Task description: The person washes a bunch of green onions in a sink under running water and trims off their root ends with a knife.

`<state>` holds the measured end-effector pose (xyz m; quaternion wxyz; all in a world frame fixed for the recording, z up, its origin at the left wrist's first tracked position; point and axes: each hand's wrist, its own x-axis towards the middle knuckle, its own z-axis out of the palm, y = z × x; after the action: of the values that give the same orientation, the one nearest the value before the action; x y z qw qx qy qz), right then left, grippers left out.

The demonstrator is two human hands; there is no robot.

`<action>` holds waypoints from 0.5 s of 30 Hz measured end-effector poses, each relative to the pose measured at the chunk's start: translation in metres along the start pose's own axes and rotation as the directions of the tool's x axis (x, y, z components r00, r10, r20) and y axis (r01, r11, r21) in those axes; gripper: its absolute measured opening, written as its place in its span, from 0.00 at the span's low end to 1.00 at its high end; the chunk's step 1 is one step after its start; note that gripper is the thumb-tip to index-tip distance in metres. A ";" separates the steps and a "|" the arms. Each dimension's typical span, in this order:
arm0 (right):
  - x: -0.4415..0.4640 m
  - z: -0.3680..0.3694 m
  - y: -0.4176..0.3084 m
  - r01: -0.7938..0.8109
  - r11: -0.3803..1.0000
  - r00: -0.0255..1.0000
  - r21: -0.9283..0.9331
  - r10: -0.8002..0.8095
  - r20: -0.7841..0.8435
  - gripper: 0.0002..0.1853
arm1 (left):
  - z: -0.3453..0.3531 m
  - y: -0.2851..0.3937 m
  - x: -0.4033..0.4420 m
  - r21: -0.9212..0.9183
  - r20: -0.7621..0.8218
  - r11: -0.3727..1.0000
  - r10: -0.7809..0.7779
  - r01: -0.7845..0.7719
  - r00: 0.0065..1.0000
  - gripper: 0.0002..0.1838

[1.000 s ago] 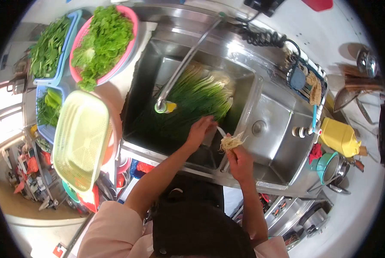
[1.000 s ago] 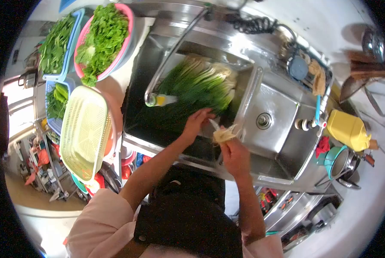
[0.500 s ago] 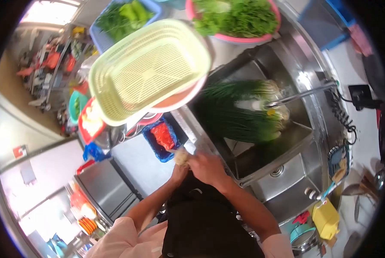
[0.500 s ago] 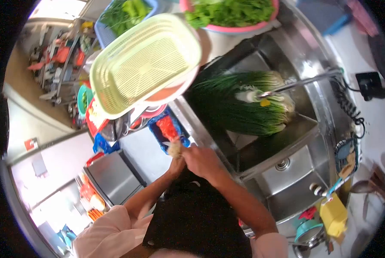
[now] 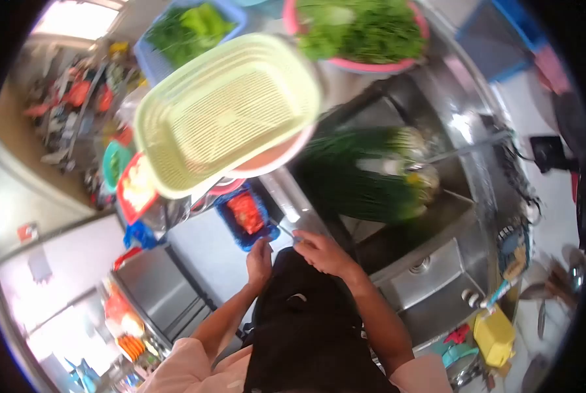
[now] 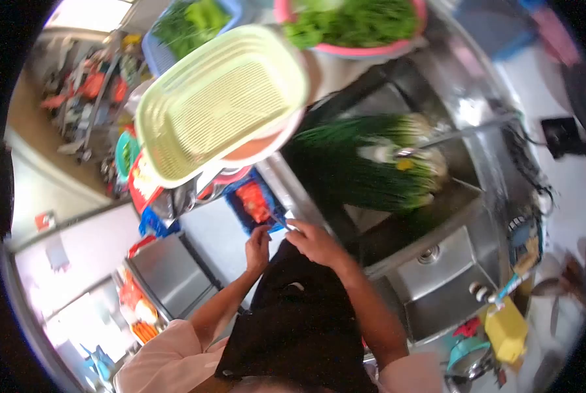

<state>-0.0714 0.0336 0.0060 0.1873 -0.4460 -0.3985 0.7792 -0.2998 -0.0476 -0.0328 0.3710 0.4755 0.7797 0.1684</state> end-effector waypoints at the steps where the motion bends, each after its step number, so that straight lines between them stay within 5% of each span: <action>1: -0.032 -0.027 -0.024 -0.064 0.987 0.997 0.149 0.071 -0.040 0.24 | 0.004 0.040 0.010 -0.093 -0.028 0.986 0.136 -0.138 0.990 0.10; 5: -0.122 -0.083 -0.019 0.051 0.917 0.887 0.395 0.140 -0.441 0.22 | 0.055 0.167 0.043 -0.265 0.183 0.741 0.667 -0.617 0.723 0.09; 7: -0.151 -0.089 -0.005 0.108 0.867 0.768 0.486 0.238 -0.595 0.21 | 0.107 0.227 0.050 -0.354 0.386 0.755 0.656 -0.552 0.649 0.09; 9: -0.174 -0.085 0.008 0.176 0.839 0.643 0.514 0.298 -0.706 0.19 | 0.200 0.232 0.069 -0.355 0.456 0.668 0.735 -0.654 0.502 0.10; 11: -0.187 -0.074 0.018 0.229 0.847 0.523 0.479 0.308 -0.795 0.17 | 0.285 0.234 0.078 -0.200 0.665 0.688 0.618 -0.698 0.419 0.12; 15: -0.201 -0.046 0.041 0.294 0.804 0.413 0.517 0.381 -0.827 0.18 | 0.425 0.210 0.098 -0.176 0.633 0.579 0.686 -0.796 0.359 0.14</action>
<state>0.0770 -0.1005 0.0702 0.4791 -0.7225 0.0458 0.4964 0.1167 0.1022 -0.2288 0.4559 0.8297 0.3118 0.0806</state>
